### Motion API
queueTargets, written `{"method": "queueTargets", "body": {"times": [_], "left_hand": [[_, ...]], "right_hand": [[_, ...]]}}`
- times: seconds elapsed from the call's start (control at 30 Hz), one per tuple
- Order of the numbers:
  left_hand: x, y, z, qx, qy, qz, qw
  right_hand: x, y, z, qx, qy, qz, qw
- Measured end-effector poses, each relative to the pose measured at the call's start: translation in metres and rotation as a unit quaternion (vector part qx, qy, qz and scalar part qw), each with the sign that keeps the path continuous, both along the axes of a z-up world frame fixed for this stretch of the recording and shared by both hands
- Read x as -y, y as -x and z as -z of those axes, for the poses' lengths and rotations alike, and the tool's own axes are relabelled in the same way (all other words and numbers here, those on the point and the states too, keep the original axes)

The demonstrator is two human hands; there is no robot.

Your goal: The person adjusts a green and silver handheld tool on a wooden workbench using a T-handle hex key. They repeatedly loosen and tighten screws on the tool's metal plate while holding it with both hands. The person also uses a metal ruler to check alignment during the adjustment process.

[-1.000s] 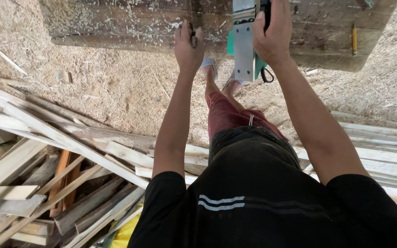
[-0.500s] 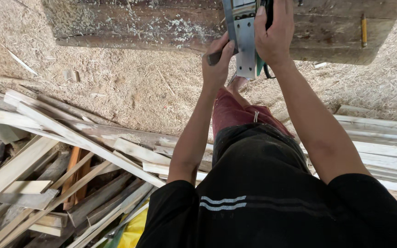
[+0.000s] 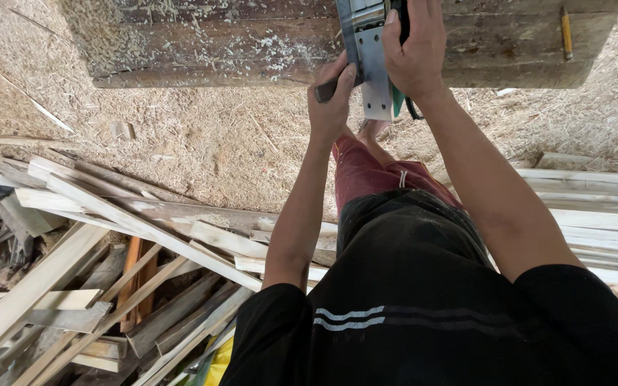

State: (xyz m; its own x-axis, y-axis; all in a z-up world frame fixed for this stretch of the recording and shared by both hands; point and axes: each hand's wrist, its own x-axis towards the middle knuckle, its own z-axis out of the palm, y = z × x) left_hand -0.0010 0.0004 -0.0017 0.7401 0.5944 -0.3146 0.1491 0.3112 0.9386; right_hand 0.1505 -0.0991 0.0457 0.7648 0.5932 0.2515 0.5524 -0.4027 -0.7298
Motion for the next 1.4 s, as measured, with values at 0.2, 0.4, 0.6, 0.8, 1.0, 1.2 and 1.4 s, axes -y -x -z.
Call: {"method": "queueTargets", "body": {"times": [0.2,0.4,0.6,0.8,1.0,1.2,1.4], "left_hand": [[-0.001,0.001,0.006,0.021,-0.015,0.002,1.000],[-0.001,0.000,0.007,0.007,-0.014,0.004,1.000],[-0.001,0.000,0.002,-0.010,-0.006,0.007,1.000],[-0.003,0.002,0.002,-0.035,0.002,0.013,0.999],[-0.002,0.002,0.008,-0.008,0.011,0.004,1.000],[0.001,0.000,0.007,-0.014,0.023,-0.005,1.000],[0.006,-0.003,-0.016,-0.003,-0.040,-0.021,0.999]], "right_hand": [[0.001,-0.001,0.006,-0.006,0.001,0.005,1.000],[0.003,-0.002,0.008,-0.002,0.007,0.005,1.000],[0.003,-0.003,0.009,-0.004,0.003,-0.012,1.000],[0.003,-0.002,0.008,0.001,0.007,-0.007,1.000],[0.002,-0.001,0.007,-0.005,0.007,-0.006,1.000],[0.008,-0.001,0.013,-0.009,0.020,0.013,1.000],[0.001,-0.002,0.010,0.011,0.009,0.003,1.000]]}}
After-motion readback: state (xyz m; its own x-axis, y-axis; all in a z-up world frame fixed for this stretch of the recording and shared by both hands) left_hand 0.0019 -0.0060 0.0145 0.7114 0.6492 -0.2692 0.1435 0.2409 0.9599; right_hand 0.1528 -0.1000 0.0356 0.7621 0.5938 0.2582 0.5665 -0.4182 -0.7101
